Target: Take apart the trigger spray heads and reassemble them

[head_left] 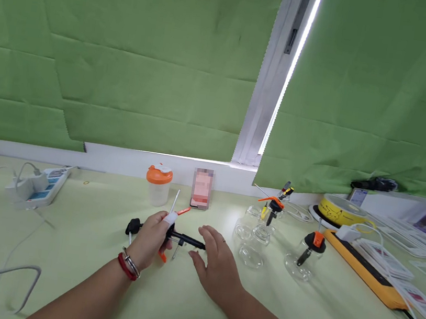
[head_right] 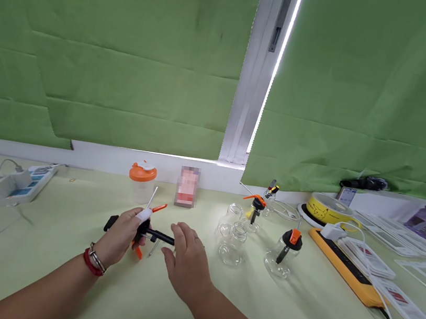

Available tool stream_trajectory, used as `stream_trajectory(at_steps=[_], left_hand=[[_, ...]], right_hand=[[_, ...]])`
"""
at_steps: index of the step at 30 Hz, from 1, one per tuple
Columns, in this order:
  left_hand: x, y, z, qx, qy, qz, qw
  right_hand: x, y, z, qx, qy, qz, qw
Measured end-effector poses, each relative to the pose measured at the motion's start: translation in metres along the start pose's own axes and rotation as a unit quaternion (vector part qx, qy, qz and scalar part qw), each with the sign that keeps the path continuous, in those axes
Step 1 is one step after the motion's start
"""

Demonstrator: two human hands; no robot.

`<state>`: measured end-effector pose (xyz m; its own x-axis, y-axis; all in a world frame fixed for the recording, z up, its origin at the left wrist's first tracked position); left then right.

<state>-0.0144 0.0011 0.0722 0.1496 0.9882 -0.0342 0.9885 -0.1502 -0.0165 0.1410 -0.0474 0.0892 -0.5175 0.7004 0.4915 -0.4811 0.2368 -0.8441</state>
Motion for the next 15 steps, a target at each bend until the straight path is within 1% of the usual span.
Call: stream_trajectory(at_steps=[2, 4, 6, 7, 8, 10, 11, 12, 13, 14, 15], left_hand=[[-0.005, 0.013, -0.005, 0.016, -0.001, 0.032, 0.999], [-0.011, 0.023, -0.010, 0.032, -0.004, 0.055, 0.998], [-0.016, 0.028, -0.015, 0.061, -0.016, 0.072, 0.995], [-0.018, 0.028, -0.018, 0.083, -0.020, 0.077, 0.993], [-0.021, 0.026, -0.023, 0.115, -0.016, 0.075, 0.990], [-0.028, 0.021, -0.041, 0.205, 0.025, 0.053, 0.977], [-0.032, 0.019, -0.053, 0.261, 0.060, 0.039, 0.963], [-0.037, 0.019, -0.064, 0.316, 0.091, 0.035, 0.944], [-0.042, 0.022, -0.070, 0.362, 0.111, 0.050, 0.924], [-0.045, 0.028, -0.071, 0.394, 0.112, 0.085, 0.908], [-0.048, 0.033, -0.067, 0.409, 0.098, 0.128, 0.898]], right_hand=[[0.000, -0.006, 0.008, -0.058, -0.046, -0.010, 0.997], [0.000, -0.013, 0.013, -0.095, -0.074, -0.017, 0.993], [0.000, -0.022, 0.012, -0.093, -0.068, -0.015, 0.993], [0.001, -0.027, 0.009, -0.072, -0.053, -0.004, 0.996], [0.002, -0.031, 0.004, -0.037, -0.030, 0.011, 0.999], [0.002, -0.034, -0.010, 0.070, 0.037, 0.062, 0.995], [0.000, -0.032, -0.017, 0.132, 0.074, 0.095, 0.984], [-0.004, -0.028, -0.024, 0.195, 0.108, 0.131, 0.966], [-0.008, -0.022, -0.028, 0.254, 0.135, 0.163, 0.944], [-0.013, -0.016, -0.031, 0.308, 0.154, 0.189, 0.920], [-0.018, -0.009, -0.032, 0.356, 0.166, 0.208, 0.896]])
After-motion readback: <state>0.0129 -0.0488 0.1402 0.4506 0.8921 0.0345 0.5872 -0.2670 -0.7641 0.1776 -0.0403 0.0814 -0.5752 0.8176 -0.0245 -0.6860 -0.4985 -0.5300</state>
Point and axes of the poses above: each hand's wrist, its own x-axis towards the middle knuckle, its own y-axis out of the palm, z = x × y, the point moved 8 cm from there along x, towards the middle knuckle, and after that the axes turned 14 degrees about z, right-handed, at the moved point
